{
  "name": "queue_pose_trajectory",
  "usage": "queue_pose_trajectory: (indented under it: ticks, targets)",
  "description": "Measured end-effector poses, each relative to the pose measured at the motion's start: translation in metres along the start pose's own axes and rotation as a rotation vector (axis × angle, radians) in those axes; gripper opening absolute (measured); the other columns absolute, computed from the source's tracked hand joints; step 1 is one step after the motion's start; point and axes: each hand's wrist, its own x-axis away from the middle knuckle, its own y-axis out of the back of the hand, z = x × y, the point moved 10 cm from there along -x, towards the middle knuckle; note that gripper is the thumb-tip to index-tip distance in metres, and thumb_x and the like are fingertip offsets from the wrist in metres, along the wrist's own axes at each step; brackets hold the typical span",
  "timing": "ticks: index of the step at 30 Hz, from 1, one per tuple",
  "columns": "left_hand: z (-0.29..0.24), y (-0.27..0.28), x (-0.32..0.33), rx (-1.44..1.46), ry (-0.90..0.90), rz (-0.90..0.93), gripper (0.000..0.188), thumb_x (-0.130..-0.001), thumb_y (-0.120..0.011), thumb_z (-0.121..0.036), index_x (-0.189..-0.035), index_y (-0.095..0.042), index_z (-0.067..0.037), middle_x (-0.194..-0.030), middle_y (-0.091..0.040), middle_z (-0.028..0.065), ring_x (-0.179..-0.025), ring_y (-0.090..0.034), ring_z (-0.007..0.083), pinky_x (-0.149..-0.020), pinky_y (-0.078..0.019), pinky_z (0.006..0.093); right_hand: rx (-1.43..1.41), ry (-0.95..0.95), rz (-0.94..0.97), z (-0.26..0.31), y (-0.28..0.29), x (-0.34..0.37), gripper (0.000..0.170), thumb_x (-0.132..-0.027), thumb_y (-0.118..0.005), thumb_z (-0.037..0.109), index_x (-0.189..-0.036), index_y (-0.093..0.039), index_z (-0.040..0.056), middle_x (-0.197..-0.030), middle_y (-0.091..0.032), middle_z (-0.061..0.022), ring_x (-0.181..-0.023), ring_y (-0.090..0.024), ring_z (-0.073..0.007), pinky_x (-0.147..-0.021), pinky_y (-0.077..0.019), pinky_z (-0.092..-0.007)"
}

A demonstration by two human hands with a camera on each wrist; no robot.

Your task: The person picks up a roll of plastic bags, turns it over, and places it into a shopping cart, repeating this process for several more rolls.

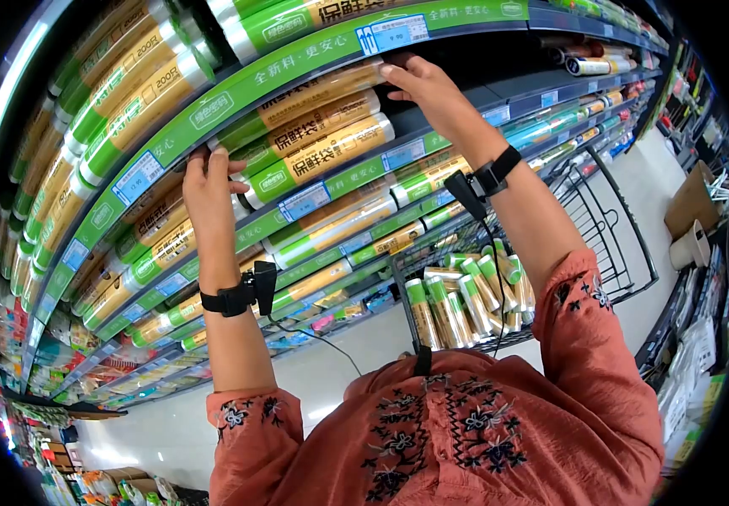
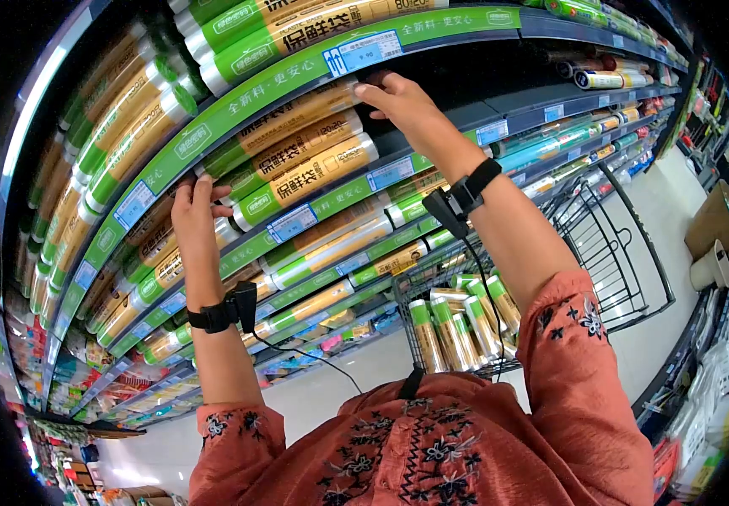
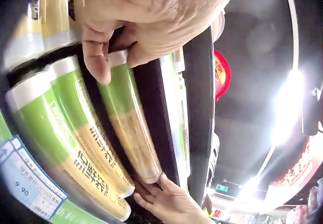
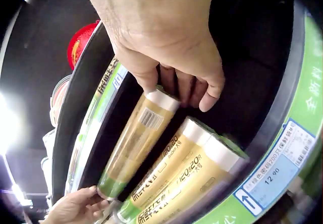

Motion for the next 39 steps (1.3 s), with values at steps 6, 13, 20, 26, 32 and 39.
queue_pose_trajectory:
  ticks: [6, 13, 20, 26, 32, 39]
  targets:
    - [0.013, 0.004, -0.018, -0.117, 0.067, -0.004, 0.041, -0.097, -0.061, -0.032, -0.114, -0.064, 0.004, -0.086, -0.072, 0.0155, -0.056, -0.059, 0.0145, -0.050, -0.0474, 0.0280, 0.032, -0.069, 0.056, -0.006, -0.008, -0.016, 0.036, -0.100, -0.060, 0.026, -0.128, -0.064, 0.0042, -0.123, -0.067, -0.0063, -0.115, -0.060, -0.0187, -0.100, -0.0474, -0.0346]
    - [0.031, -0.004, -0.044, -0.236, 0.131, 0.042, 0.042, -0.097, -0.059, -0.032, -0.113, -0.063, 0.007, -0.073, -0.071, 0.0177, -0.046, -0.055, 0.0167, -0.045, -0.0446, 0.0294, 0.099, -0.104, -0.045, -0.032, -0.008, -0.050, 0.036, -0.097, -0.067, 0.023, -0.128, -0.065, 0.0049, -0.126, -0.067, -0.0096, -0.115, -0.061, -0.0210, -0.101, -0.0466, -0.0358]
    - [0.024, -0.018, -0.053, -0.295, 0.185, 0.051, 0.041, -0.101, -0.054, -0.039, -0.120, -0.065, -0.003, -0.072, -0.071, 0.0131, -0.045, -0.056, 0.0169, -0.047, -0.0453, 0.0308, 0.196, -0.034, -0.063, -0.039, -0.020, -0.073, 0.047, -0.095, -0.070, 0.028, -0.134, -0.060, 0.0041, -0.130, -0.064, -0.0146, -0.113, -0.060, -0.0253, -0.099, -0.0462, -0.0366]
    - [0.014, -0.035, -0.069, -0.435, 0.193, 0.151, 0.041, -0.104, -0.050, -0.041, -0.116, -0.063, -0.004, -0.075, -0.068, 0.0104, -0.049, -0.060, 0.0165, -0.042, -0.0450, 0.0286, 0.327, -0.091, -0.047, -0.037, -0.027, -0.082, 0.056, -0.096, -0.068, 0.035, -0.140, -0.053, 0.0036, -0.137, -0.059, -0.0155, -0.115, -0.058, -0.0256, -0.098, -0.0463, -0.0363]
    - [0.043, -0.043, -0.096, -0.467, 0.200, 0.182, 0.050, -0.102, -0.051, -0.050, -0.124, -0.061, -0.006, -0.073, -0.067, 0.0117, -0.048, -0.059, 0.0178, -0.043, -0.0467, 0.0306, 0.294, -0.101, -0.047, -0.060, -0.032, -0.097, 0.055, -0.097, -0.066, 0.036, -0.139, -0.054, 0.0014, -0.135, -0.060, -0.0161, -0.116, -0.058, -0.0245, -0.099, -0.0465, -0.0363]
    - [0.012, -0.053, -0.062, -0.438, 0.152, 0.178, 0.055, -0.099, -0.057, -0.050, -0.129, -0.059, -0.004, -0.077, -0.064, 0.0107, -0.050, -0.058, 0.0169, -0.044, -0.0440, 0.0299, 0.367, -0.087, -0.018, -0.025, -0.036, -0.076, 0.054, -0.099, -0.062, 0.039, -0.138, -0.056, 0.0022, -0.134, -0.061, -0.0166, -0.116, -0.059, -0.0251, -0.100, -0.0463, -0.0367]
